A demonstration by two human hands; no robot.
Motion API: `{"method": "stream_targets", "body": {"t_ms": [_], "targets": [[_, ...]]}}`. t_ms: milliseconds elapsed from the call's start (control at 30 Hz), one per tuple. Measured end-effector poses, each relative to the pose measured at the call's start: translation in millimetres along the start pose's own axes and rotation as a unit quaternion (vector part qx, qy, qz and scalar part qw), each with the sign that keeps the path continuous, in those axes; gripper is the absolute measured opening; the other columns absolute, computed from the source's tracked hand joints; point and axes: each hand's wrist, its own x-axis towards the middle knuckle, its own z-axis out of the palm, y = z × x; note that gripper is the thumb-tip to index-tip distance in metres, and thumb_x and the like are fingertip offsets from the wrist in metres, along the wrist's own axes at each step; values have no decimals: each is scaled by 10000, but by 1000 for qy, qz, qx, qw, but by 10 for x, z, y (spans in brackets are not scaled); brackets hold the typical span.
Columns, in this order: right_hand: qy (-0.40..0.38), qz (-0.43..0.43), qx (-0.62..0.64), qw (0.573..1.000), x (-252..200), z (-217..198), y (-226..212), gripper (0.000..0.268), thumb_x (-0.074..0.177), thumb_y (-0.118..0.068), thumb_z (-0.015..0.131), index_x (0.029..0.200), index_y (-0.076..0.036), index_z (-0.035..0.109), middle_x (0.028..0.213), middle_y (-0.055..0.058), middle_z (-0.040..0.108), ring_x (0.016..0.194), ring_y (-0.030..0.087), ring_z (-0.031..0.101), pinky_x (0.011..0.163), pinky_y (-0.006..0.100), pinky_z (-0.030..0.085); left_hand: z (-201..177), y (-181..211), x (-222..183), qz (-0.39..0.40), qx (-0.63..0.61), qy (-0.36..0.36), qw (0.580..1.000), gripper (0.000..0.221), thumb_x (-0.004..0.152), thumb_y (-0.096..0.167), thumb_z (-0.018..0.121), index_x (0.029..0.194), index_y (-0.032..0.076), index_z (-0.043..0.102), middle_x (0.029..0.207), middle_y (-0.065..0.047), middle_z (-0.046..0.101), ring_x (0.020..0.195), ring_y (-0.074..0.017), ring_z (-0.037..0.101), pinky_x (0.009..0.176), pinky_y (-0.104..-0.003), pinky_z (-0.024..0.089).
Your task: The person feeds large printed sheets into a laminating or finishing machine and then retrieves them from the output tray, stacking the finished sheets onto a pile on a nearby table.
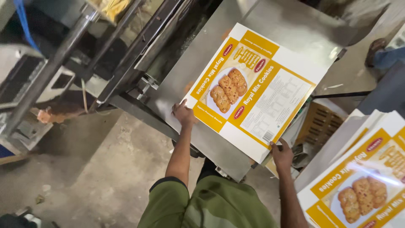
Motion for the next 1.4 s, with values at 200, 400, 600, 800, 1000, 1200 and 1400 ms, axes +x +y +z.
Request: {"method": "stream_targets", "body": {"t_ms": [200, 400, 600, 800, 1000, 1200, 1400], "targets": [[-133, -176, -176, 959, -509, -394, -1647, 467, 926, -332, 733, 1278, -27, 705, 876, 82, 794, 815, 188, 726, 745, 325, 538, -303, -274, 647, -117, 6, -78, 990, 278, 725, 135, 698, 983, 150, 800, 969, -177, 691, 974, -356, 650, 883, -491, 494], [-222, -200, 318, 900, -1876, -1627, -2111, 373, 922, -125, 679, 1277, -41, 602, 1138, 122, 690, 933, 233, 653, 741, 291, 532, -1682, 321, 1145, 61, -21, -21, 998, 221, 848, 23, 657, 1061, -13, 705, 1094, -217, 674, 1045, -365, 642, 910, -478, 484], [176, -169, 92, 965, -2042, -2523, -821, 156, 930, 88, 652, 1051, 6, 706, 976, 92, 721, 808, 164, 606, 729, 275, 461, -2592, 1811, -122, 253, -302, -56, 918, 204, 1023, -15, 590, 1162, 13, 737, 1208, -114, 707, 1118, -210, 681, 966, -336, 551], [382, 14, -304, 873, -1901, -3051, 1987, 574, 995, -299, 748, 1379, 105, 612, 1349, 286, 617, 1253, 440, 546, 1051, 525, 408, -1222, 2655, -2460, 176, -460, -369, 788, 344, 933, 89, 697, 1271, 29, 678, 1240, -103, 714, 1106, -163, 687, 973, -303, 553], [343, 47, -301, 888, -2183, -2352, 2908, 678, 923, -465, 756, 1322, 71, 644, 1448, 378, 525, 1315, 505, 506, 1063, 545, 404, -526, 2424, -4329, 324, -244, -403, 820, 479, 832, 142, 772, 1256, -36, 639, 1152, -151, 704, 1071, -260, 664, 961, -383, 518], [384, 65, -157, 907, -2267, -3092, 2948, 702, 984, -459, 737, 1396, 90, 591, 1318, 336, 648, 1211, 496, 600, 1044, 534, 467, -1195, 3112, -4197, 90, -469, -485, 732, 449, 911, 10, 653, 1353, -59, 613, 1194, -102, 728, 1069, -170, 678, 966, -317, 535], [209, 105, 429, 873, -2213, -3255, 2400, 566, 1073, -338, 645, 1539, -29, 558, 1139, 108, 655, 947, 213, 589, 748, 305, 423, -2029, 3761, -3196, 82, -641, -465, 606, 491, 978, -16, 607, 1461, -71, 538, 1203, -100, 713, 1025, -121, 678, 946, -280, 547]]}}
